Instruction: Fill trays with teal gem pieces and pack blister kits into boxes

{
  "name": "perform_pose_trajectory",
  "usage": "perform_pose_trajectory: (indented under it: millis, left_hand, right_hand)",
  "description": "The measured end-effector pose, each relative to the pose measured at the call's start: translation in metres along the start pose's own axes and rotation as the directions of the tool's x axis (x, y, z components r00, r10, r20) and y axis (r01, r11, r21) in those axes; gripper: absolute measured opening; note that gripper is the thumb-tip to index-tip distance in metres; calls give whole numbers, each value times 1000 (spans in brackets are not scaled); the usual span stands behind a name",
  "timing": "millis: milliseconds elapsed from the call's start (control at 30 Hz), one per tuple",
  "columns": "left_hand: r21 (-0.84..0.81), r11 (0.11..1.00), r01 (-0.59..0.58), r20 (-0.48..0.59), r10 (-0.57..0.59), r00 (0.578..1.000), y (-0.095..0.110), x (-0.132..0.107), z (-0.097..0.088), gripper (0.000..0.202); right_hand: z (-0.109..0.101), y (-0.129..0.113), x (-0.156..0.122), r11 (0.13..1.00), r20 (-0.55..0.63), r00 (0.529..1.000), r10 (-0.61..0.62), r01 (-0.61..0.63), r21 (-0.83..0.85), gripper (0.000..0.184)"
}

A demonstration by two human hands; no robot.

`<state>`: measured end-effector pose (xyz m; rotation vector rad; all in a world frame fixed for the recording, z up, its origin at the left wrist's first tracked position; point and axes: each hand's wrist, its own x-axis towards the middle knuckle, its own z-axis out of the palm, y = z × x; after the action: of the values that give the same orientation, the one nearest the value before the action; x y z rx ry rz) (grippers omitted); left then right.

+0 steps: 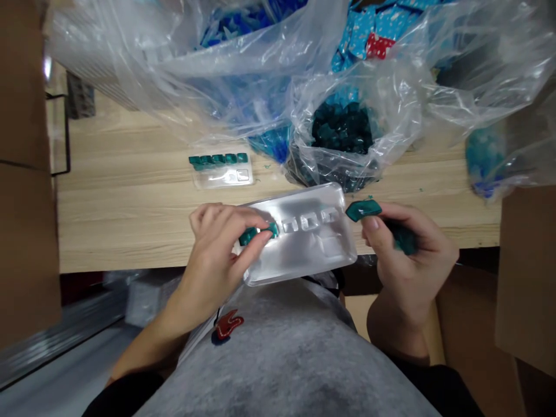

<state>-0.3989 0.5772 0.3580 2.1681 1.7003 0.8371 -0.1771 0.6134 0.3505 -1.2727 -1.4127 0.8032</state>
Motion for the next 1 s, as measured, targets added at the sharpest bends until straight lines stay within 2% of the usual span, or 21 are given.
perform_pose_trajectory:
  millis: [167,333,433,533,633,733,833,900,1000]
  left_hand:
    - [42,998,-45,11,45,999,-3,3,-2,7]
    - [-231,969,-88,-70,74,995,12,14,-7,35]
    - [-376,919,-120,-44,112,993,22,20,-5,37]
    - [-489,864,-118,-63,100,993,25,23,-2,38]
    - [-631,773,-64,-19,67,998,22,25,-5,34]
    - [-753,652,89,160,51,986,18,26,-11,26]
    - [-770,596,227,299,23,954,17,26,-15,20]
    - [-765,596,246,305,-1,952,18,25,-15,14]
    - [-758,620,204,231,-37,972,22,20,-15,12]
  right_hand:
    - [4,-12,2,999,145,989,10,-15,32,12]
    - [14,-26,8,992,319,948,7,-46,113,7]
    - [20,-29,10,984,386,922,-35,-37,177,7]
    - [21,-30,11,980,391,919,-42,-39,197,5]
    - [20,-30,11,973,394,918,-43,-51,225,3]
    - [18,-29,12,962,443,895,-45,-81,261,4]
    - [17,-28,14,956,516,855,-46,-111,270,4]
    - [16,-28,14,958,537,843,-35,-126,259,4]
    - [14,-28,13,968,553,833,4,-142,206,5]
